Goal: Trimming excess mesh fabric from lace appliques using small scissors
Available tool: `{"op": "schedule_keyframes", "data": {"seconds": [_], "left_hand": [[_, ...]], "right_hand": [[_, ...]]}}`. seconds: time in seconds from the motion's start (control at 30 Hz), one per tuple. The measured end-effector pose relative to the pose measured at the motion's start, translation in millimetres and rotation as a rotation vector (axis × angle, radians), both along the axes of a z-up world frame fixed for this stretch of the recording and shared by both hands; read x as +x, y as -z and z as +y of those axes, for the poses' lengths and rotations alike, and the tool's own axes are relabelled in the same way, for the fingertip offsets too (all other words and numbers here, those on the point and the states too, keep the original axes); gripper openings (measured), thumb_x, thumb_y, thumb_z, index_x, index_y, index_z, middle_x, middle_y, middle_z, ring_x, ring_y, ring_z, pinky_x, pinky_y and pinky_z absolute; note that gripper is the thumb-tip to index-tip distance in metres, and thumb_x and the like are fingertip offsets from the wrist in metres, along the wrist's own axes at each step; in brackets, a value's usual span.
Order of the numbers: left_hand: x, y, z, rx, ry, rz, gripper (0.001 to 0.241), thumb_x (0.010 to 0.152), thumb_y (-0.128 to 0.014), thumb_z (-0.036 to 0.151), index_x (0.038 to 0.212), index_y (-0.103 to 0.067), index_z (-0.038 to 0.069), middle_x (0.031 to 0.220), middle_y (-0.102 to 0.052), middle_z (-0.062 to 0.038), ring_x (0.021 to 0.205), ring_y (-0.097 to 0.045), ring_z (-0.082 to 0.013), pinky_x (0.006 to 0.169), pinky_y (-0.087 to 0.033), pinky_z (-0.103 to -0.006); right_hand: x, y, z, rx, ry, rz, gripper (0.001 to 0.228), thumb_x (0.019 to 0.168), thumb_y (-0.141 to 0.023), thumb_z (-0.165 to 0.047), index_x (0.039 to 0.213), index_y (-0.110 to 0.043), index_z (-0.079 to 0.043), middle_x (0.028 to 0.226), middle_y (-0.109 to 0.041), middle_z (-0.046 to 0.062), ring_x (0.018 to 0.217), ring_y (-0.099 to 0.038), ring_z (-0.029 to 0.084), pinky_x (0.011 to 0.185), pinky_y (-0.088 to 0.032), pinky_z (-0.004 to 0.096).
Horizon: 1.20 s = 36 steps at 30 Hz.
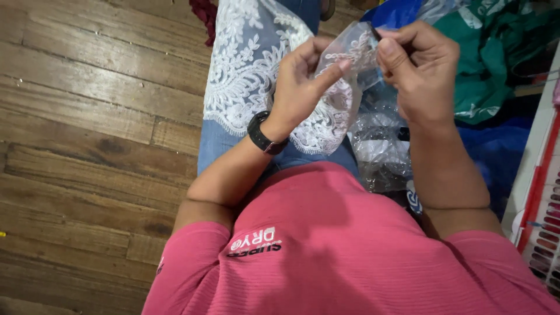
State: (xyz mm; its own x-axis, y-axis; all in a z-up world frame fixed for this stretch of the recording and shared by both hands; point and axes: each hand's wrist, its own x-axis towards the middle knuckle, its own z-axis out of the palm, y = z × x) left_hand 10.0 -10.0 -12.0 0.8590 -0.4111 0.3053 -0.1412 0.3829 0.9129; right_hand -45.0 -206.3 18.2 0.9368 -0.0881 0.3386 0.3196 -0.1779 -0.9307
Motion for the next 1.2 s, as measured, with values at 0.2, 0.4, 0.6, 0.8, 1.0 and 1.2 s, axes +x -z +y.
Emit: {"op": "schedule_keyframes", "data": {"seconds": [0.2, 0.4, 0.6, 0.8, 1.0, 1.2], "left_hand": [[4, -11, -3, -0.078, 0.029, 0.076, 0.022, 0.096, -0.069, 0.023, 0.089, -0.049, 0.017, 0.088, -0.058, 0.005, 0.084, -0.057, -0.0084, 0.074, -0.049, -0.0230], [15, -30, 9, -0.070, 0.004, -0.077, 0.020, 0.096, -0.062, 0.007, 0.103, -0.046, 0.018, 0.098, -0.042, 0.004, 0.087, -0.044, -0.0079, 0.079, -0.043, -0.0251], [12, -44, 1, 0.083, 0.095, -0.298, 0.018, 0.099, -0.066, 0.017, 0.109, -0.050, 0.016, 0.106, -0.049, 0.003, 0.101, -0.052, -0.0130, 0.092, -0.041, -0.0280], [6, -48, 2, 0.320, 0.113, -0.309, 0.018, 0.088, -0.065, 0.009, 0.098, -0.051, 0.013, 0.092, -0.061, -0.002, 0.080, -0.060, -0.0146, 0.071, -0.047, -0.0285], [19, -70, 12, 0.507, 0.169, -0.288, 0.028, 0.085, -0.076, 0.030, 0.077, -0.053, 0.016, 0.070, -0.052, 0.005, 0.064, -0.045, -0.0100, 0.058, -0.032, -0.0285], [27, -64, 11, -0.012, 0.402, -0.123, 0.018, 0.097, -0.051, 0.002, 0.090, -0.043, 0.016, 0.086, -0.042, 0.007, 0.079, -0.042, -0.0057, 0.070, -0.036, -0.0240]], "right_hand": [[-2, -6, 0, -0.025, 0.005, 0.018, 0.012, 0.117, -0.063, -0.010, 0.117, -0.064, 0.002, 0.077, -0.051, 0.009, 0.062, -0.040, 0.013, 0.055, -0.029, 0.030], [1, -32, -27, -0.276, -0.016, -0.114, 0.010, 0.120, -0.060, 0.010, 0.129, -0.063, 0.010, 0.110, -0.063, 0.019, 0.085, -0.059, 0.021, 0.072, -0.053, 0.029], [18, -46, -32, -0.203, -0.216, -0.093, 0.052, 0.103, -0.077, 0.003, 0.148, -0.050, 0.004, 0.150, -0.057, 0.021, 0.091, -0.055, 0.014, 0.081, -0.050, 0.024], [10, -47, -45, -0.378, -0.142, 0.174, 0.030, 0.090, -0.089, -0.005, 0.090, -0.059, -0.003, 0.089, -0.065, 0.005, 0.089, -0.064, 0.011, 0.080, -0.055, 0.024], [-10, -48, -42, -0.400, -0.068, 0.089, 0.021, 0.092, -0.086, -0.005, 0.090, -0.065, -0.001, 0.090, -0.067, 0.008, 0.083, -0.061, 0.012, 0.073, -0.050, 0.025], [-11, -13, -7, 0.070, 0.000, 0.233, 0.018, 0.086, -0.082, -0.016, 0.087, -0.064, -0.012, 0.075, -0.060, -0.004, 0.062, -0.051, 0.003, 0.055, -0.040, 0.017]]}}
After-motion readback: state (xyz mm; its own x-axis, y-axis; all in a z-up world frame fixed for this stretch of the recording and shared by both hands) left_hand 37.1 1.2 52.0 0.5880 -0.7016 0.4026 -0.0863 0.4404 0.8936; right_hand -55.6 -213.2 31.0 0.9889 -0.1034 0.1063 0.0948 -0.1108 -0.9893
